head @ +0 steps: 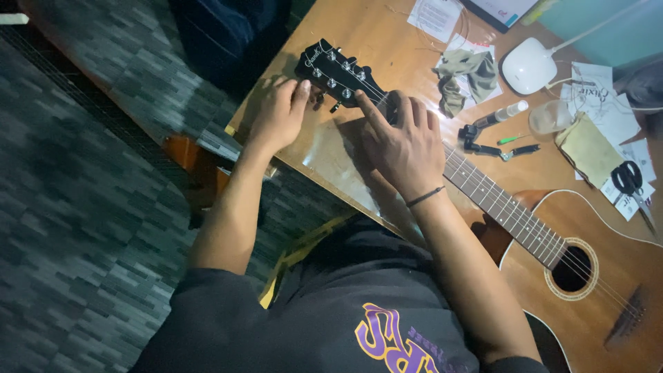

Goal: The person replaces a guitar string on an acoustic guitar. They remove the old string from the bridge, thread a new string through the bridge hole, and tie a knot to secure it. Finally, they wind the string onto the tuning peg at the headstock.

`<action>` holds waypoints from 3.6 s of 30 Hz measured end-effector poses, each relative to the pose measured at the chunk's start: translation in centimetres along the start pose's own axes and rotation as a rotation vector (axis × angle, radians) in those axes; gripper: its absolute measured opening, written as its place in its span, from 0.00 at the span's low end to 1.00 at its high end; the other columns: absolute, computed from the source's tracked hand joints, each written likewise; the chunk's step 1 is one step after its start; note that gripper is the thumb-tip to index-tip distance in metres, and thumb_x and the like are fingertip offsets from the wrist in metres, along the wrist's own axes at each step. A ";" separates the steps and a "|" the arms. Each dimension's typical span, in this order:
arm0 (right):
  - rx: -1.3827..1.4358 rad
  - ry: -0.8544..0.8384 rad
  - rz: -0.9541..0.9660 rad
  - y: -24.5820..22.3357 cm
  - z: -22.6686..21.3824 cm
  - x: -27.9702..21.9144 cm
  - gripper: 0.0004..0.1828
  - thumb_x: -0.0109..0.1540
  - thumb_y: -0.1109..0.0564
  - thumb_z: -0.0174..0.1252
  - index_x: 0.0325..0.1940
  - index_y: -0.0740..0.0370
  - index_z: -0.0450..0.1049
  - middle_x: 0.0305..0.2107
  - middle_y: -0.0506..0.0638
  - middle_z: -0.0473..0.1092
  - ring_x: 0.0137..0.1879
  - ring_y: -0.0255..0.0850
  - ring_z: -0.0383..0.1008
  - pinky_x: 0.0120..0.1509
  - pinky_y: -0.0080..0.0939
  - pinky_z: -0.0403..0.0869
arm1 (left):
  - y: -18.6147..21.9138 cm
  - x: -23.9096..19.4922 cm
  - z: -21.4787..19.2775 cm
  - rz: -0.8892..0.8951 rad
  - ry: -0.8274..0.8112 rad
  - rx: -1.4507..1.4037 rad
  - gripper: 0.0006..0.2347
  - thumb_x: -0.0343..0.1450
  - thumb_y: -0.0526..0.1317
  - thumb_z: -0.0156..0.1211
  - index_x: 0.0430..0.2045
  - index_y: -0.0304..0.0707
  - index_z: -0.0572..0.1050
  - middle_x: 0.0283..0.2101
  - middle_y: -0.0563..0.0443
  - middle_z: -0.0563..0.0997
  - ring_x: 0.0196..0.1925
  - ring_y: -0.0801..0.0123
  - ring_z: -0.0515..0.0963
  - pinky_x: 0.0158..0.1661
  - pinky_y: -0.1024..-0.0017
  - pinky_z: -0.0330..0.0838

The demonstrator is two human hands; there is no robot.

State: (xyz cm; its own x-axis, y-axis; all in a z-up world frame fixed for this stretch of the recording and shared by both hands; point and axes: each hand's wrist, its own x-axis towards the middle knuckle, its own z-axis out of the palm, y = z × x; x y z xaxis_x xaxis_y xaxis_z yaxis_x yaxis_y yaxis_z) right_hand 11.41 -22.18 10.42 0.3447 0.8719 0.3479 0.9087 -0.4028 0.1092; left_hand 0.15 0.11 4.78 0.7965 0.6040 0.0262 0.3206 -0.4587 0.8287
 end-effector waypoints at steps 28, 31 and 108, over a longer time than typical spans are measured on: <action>-0.117 -0.027 -0.014 -0.2 -0.2 0.1 0.29 0.71 0.42 0.56 0.77 0.36 0.63 0.51 0.57 0.70 0.53 0.51 0.70 0.49 0.50 0.72 | -2.4 -0.7 1.8 0.318 0.305 0.125 0.05 0.72 0.35 0.67 0.31 0.38 0.75 0.38 0.48 0.77 0.36 0.67 0.77 0.35 0.73 0.74; -0.122 0.038 -0.026 -0.1 -0.2 0.1 0.28 0.68 0.45 0.58 0.74 0.36 0.67 0.49 0.56 0.70 0.50 0.50 0.71 0.47 0.48 0.71 | -1.7 -1.4 1.4 0.399 0.437 0.130 0.08 0.71 0.43 0.68 0.29 0.40 0.78 0.36 0.50 0.76 0.36 0.66 0.77 0.32 0.72 0.72; -0.004 0.035 0.017 -0.7 -1.1 1.3 0.22 0.70 0.36 0.60 0.64 0.44 0.74 0.48 0.52 0.69 0.53 0.53 0.68 0.52 0.55 0.66 | -0.3 1.7 -1.0 0.473 0.109 -0.126 0.05 0.78 0.37 0.64 0.43 0.39 0.80 0.45 0.47 0.73 0.42 0.63 0.78 0.41 0.70 0.74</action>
State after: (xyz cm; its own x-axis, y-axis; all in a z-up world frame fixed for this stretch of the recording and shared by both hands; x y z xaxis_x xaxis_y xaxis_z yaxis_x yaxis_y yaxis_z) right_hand 11.00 -21.04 11.83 0.3513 0.8546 0.3824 0.9020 -0.4185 0.1065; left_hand 0.89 1.99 5.12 0.7795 0.4165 0.4678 -0.1322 -0.6207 0.7728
